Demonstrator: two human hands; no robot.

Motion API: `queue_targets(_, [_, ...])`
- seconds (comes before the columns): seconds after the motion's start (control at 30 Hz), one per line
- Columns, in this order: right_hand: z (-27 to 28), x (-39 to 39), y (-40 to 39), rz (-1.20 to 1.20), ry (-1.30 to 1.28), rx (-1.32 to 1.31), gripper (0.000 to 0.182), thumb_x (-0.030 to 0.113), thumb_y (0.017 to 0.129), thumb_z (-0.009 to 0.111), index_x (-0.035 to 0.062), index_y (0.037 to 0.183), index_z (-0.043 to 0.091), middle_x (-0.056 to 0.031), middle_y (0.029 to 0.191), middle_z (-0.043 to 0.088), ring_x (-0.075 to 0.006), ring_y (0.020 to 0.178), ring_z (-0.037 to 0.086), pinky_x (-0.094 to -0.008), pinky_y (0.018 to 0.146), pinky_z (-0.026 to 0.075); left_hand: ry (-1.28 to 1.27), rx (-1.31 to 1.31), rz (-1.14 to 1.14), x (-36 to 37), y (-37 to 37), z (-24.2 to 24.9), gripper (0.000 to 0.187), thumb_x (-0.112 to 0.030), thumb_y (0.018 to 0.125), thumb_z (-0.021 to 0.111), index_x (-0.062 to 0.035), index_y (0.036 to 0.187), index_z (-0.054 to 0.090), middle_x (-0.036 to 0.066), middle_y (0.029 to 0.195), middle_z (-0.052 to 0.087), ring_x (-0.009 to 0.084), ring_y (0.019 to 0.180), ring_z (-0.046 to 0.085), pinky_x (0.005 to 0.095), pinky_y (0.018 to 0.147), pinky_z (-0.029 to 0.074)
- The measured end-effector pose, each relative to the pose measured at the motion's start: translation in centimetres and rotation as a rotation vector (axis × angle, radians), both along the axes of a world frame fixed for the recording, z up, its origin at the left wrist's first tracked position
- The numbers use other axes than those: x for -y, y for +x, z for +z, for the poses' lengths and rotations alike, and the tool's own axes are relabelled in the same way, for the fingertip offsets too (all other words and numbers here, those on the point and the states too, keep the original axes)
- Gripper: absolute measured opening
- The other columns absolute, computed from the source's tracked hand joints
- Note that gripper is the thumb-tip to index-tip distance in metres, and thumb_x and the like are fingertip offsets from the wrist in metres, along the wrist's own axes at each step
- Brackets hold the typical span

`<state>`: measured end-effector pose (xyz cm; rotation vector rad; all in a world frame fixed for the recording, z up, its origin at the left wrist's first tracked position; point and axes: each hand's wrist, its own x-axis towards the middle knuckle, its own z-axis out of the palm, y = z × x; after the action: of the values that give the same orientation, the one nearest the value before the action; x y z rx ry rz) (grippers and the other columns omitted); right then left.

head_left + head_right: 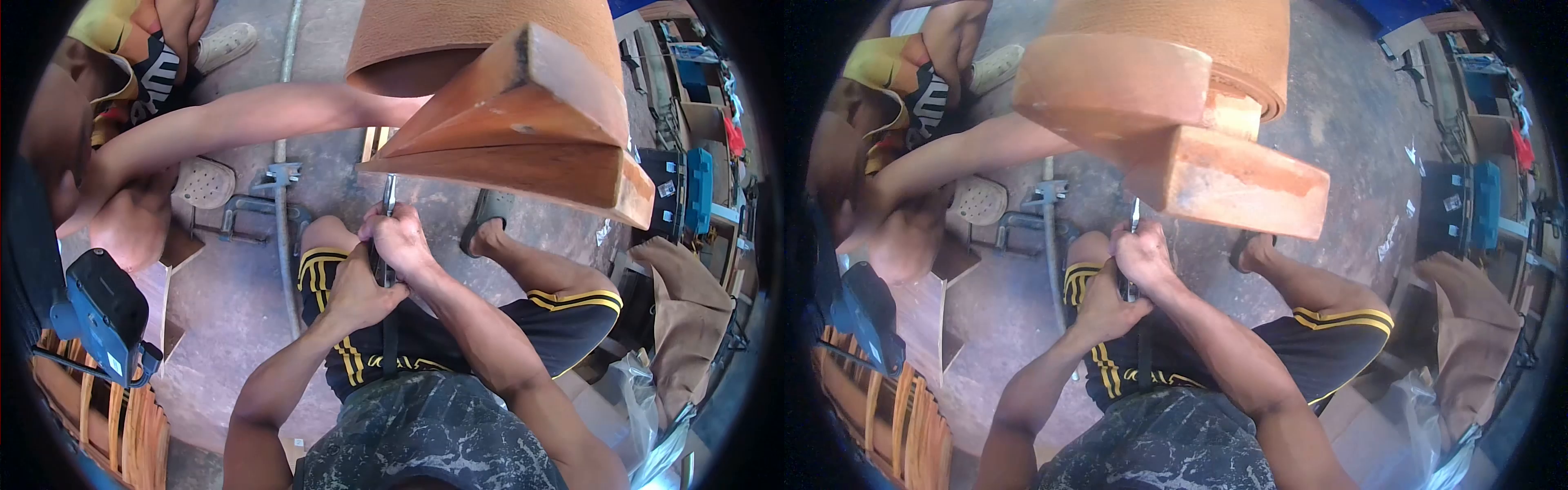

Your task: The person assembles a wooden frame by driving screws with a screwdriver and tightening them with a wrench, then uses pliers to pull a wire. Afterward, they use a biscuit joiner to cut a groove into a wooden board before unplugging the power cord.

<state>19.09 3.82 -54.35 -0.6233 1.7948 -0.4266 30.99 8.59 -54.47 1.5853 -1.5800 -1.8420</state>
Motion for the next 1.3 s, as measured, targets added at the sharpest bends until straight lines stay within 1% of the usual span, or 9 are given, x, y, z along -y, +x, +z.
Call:
queue_targets(0.23, [-0.3, 0.1, 0.2, 0.017, 0.009, -0.027, 0.026, 0.018, 0.078, 0.059, -0.0060, 0.084, 0.069, -0.0274, 0.084, 0.069, -0.0379, 0.088, 0.070, -0.0458, 0.082, 0.053, -0.063, -0.060, 0.027, -0.2, 0.4, -0.4, 0.068, -0.023, 0.072, 0.079, 0.0062, 0.126, 0.050, 0.023, 0.107, 0.068, 0.0339, 0.099, 0.069, 0.0416, 0.087, 0.053])
queue_targets(0.3, [-1.1, 0.0, 0.0, 0.024, 0.020, -0.030, 0.015, 0.010, 0.072, 0.061, -0.0023, 0.080, 0.064, -0.0132, 0.076, 0.066, -0.0230, 0.074, 0.064, -0.0367, 0.071, 0.051, -0.072, -0.056, 0.018, -0.2, 0.5, -0.6, 0.066, -0.021, 0.071, 0.078, 0.0061, 0.125, 0.051, 0.022, 0.105, 0.069, 0.0330, 0.098, 0.070, 0.0410, 0.087, 0.053])
queue_targets(0.43, [-1.2, -0.1, 0.4, 0.005, 0.013, -0.098, 0.015, 0.010, 0.072, 0.061, -0.0027, 0.078, 0.065, -0.0147, 0.077, 0.067, -0.0247, 0.075, 0.065, -0.0377, 0.073, 0.052, -0.042, -0.104, 0.010, 0.2, 0.8, -0.4, 0.061, -0.017, 0.070, 0.076, 0.0062, 0.121, 0.054, 0.020, 0.101, 0.070, 0.0308, 0.095, 0.070, 0.0392, 0.085, 0.053])
queue_targets(0.5, [-0.7, 0.0, 0.6, 0.070, 0.001, -0.151, 0.036, 0.025, 0.088, 0.056, -0.0094, 0.091, 0.067, -0.0343, 0.092, 0.068, -0.0466, 0.099, 0.067, -0.0489, 0.089, 0.052, -0.042, -0.125, 0.004, 0.1, 0.9, -0.9, 0.059, -0.016, 0.069, 0.075, 0.0062, 0.120, 0.055, 0.020, 0.101, 0.070, 0.0301, 0.096, 0.070, 0.0388, 0.086, 0.053])
queue_targets(0.63, [-1.5, -0.3, 0.7, 0.059, -0.003, -0.209, 0.036, 0.024, 0.088, 0.056, -0.0092, 0.092, 0.067, -0.0344, 0.094, 0.068, -0.0476, 0.101, 0.066, -0.0492, 0.091, 0.051, -0.021, -0.149, -0.007, -0.1, 1.2, -1.6, 0.057, -0.015, 0.069, 0.075, 0.0062, 0.118, 0.057, 0.020, 0.101, 0.070, 0.0293, 0.095, 0.070, 0.0385, 0.086, 0.053])
queue_targets(0.83, [0.0, 0.2, 0.4, 0.035, 0.029, -0.108, 0.032, 0.021, 0.085, 0.057, -0.0081, 0.090, 0.068, -0.0293, 0.085, 0.069, -0.0404, 0.091, 0.071, -0.0460, 0.085, 0.054, -0.009, -0.101, 0.023, 0.2, 0.6, 0.2, 0.063, -0.016, 0.070, 0.076, 0.0067, 0.124, 0.053, 0.021, 0.104, 0.068, 0.0319, 0.100, 0.069, 0.0409, 0.090, 0.052])
queue_targets(0.9, [0.4, 0.3, 0.1, 0.016, 0.052, -0.046, 0.014, 0.010, 0.072, 0.060, -0.0015, 0.079, 0.064, -0.0118, 0.075, 0.066, -0.0221, 0.072, 0.063, -0.0362, 0.070, 0.051, -0.014, -0.129, 0.047, -0.3, 0.1, -0.4, 0.068, -0.018, 0.071, 0.077, 0.0070, 0.128, 0.049, 0.023, 0.110, 0.066, 0.0333, 0.104, 0.067, 0.0418, 0.092, 0.051])
queue_targets(1.13, [1.1, 0.3, 0.1, 0.001, 0.004, 0.035, 0.018, 0.013, 0.072, 0.061, -0.0011, 0.082, 0.068, -0.0153, 0.076, 0.068, -0.0277, 0.076, 0.067, -0.0393, 0.072, 0.052, -0.088, -0.004, 0.067, -1.5, -0.8, -0.4, 0.082, -0.025, 0.076, 0.079, 0.0076, 0.140, 0.039, 0.028, 0.131, 0.054, 0.0388, 0.121, 0.058, 0.0439, 0.099, 0.048])
queue_targets(1.3, [0.0, 0.0, -0.2, 0.047, -0.026, 0.015, 0.017, 0.012, 0.072, 0.060, -0.0018, 0.080, 0.065, -0.0115, 0.075, 0.068, -0.0229, 0.074, 0.065, -0.0348, 0.075, 0.052, -0.022, 0.008, 0.174, -1.4, -1.7, -0.1, 0.073, -0.023, 0.077, 0.077, 0.0077, 0.134, 0.044, 0.029, 0.125, 0.059, 0.0402, 0.117, 0.062, 0.0452, 0.097, 0.050])
